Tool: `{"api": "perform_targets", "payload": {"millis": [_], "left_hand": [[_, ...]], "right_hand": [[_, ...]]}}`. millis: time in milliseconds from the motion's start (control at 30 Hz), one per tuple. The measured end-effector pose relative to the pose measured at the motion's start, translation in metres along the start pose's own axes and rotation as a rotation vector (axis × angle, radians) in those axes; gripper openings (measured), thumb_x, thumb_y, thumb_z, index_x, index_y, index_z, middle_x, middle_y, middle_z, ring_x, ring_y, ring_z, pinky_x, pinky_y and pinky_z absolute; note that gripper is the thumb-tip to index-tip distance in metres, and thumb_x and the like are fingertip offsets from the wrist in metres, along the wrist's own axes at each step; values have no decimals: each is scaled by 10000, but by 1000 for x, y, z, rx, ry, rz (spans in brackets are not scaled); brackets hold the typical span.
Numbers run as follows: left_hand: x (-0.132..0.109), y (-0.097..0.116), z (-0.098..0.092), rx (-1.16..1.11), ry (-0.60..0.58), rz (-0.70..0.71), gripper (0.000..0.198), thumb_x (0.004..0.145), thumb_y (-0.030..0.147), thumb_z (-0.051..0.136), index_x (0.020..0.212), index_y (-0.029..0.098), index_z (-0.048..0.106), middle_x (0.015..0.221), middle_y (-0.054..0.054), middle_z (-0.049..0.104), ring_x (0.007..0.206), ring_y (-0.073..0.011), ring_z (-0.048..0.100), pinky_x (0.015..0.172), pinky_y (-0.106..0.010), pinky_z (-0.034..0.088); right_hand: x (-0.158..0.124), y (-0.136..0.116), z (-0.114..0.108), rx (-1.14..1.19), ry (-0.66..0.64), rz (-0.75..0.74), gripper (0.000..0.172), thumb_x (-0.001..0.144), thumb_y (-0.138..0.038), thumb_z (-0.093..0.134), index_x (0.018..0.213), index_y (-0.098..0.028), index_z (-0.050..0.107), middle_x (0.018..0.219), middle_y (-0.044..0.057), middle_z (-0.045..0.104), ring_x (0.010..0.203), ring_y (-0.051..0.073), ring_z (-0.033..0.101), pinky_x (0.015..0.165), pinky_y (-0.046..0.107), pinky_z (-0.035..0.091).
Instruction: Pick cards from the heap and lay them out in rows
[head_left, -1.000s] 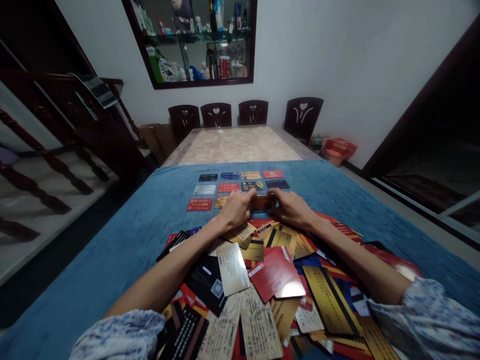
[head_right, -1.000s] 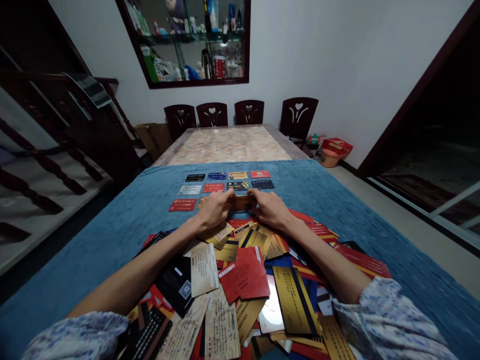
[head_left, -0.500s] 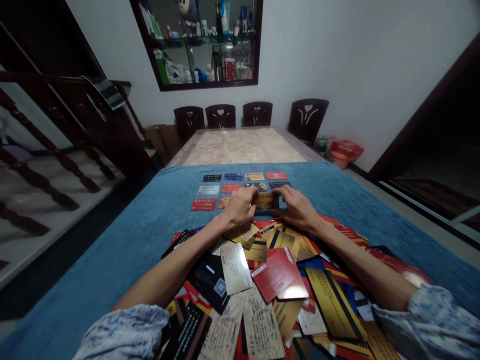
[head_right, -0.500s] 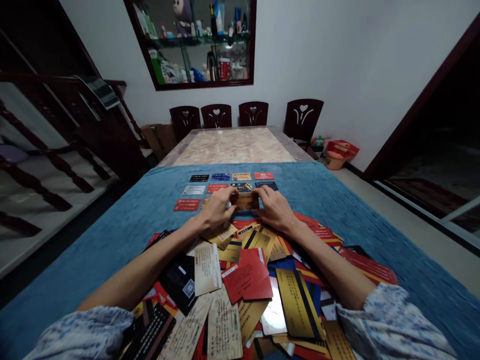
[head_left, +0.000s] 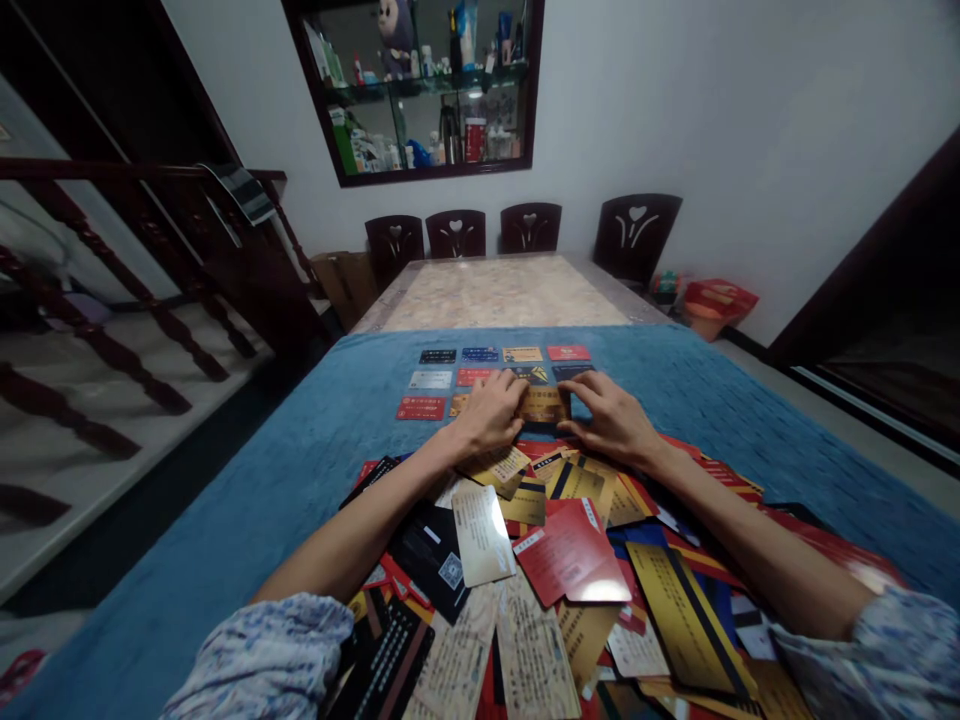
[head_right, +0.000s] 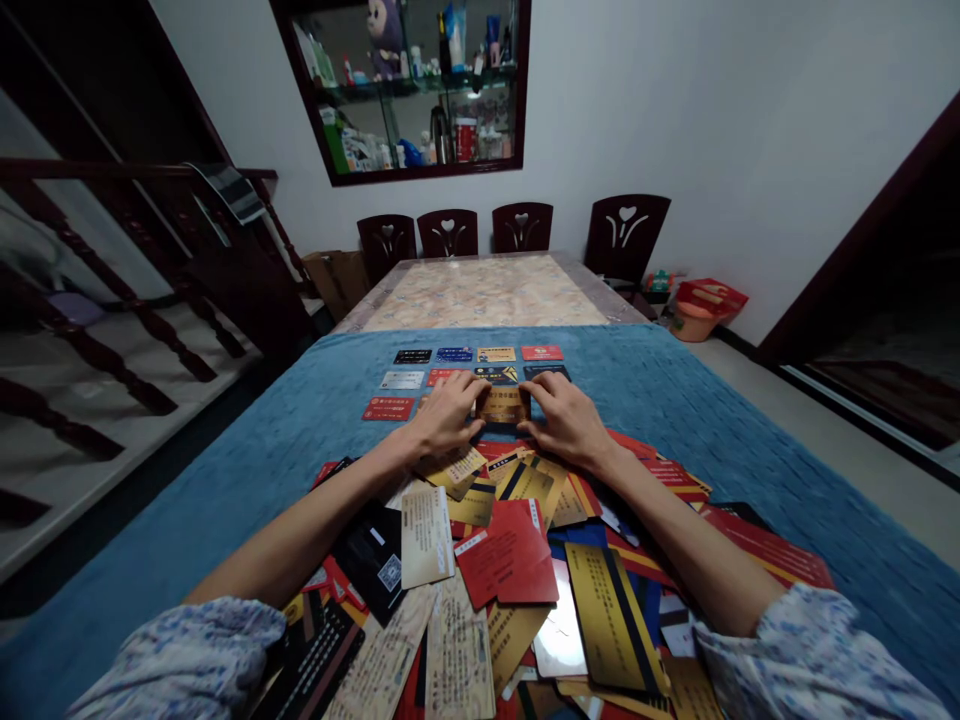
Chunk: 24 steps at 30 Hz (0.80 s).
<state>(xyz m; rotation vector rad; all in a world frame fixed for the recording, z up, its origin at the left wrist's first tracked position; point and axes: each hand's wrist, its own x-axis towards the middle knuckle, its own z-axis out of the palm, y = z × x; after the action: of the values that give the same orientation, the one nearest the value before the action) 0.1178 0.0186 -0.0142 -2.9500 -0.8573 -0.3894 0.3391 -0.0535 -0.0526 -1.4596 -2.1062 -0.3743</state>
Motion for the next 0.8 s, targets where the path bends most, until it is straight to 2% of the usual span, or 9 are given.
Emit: {"api": "perform_targets", "payload": {"millis": [467, 800], "left_hand": [[2, -3, -17, 16, -119, 19, 348, 832, 287, 602, 1167, 200, 561, 1255, -120, 548, 1169, -297, 451, 921, -457, 423], [7, -12, -22, -22, -163, 70, 251, 827, 296, 593, 1054, 189, 610, 1189, -111, 554, 1116, -295, 450, 887, -430, 404]], "right_hand": [[4, 3, -6, -21, -88, -56, 446, 856, -378, 601, 1244, -159, 614, 1128, 163, 591, 1013, 305, 524, 824, 428, 491], [14, 1, -19, -5, -180, -57, 459, 879, -442, 570, 1254, -181, 615, 1127, 154, 602, 1030, 307, 509, 857, 444, 473]]}}
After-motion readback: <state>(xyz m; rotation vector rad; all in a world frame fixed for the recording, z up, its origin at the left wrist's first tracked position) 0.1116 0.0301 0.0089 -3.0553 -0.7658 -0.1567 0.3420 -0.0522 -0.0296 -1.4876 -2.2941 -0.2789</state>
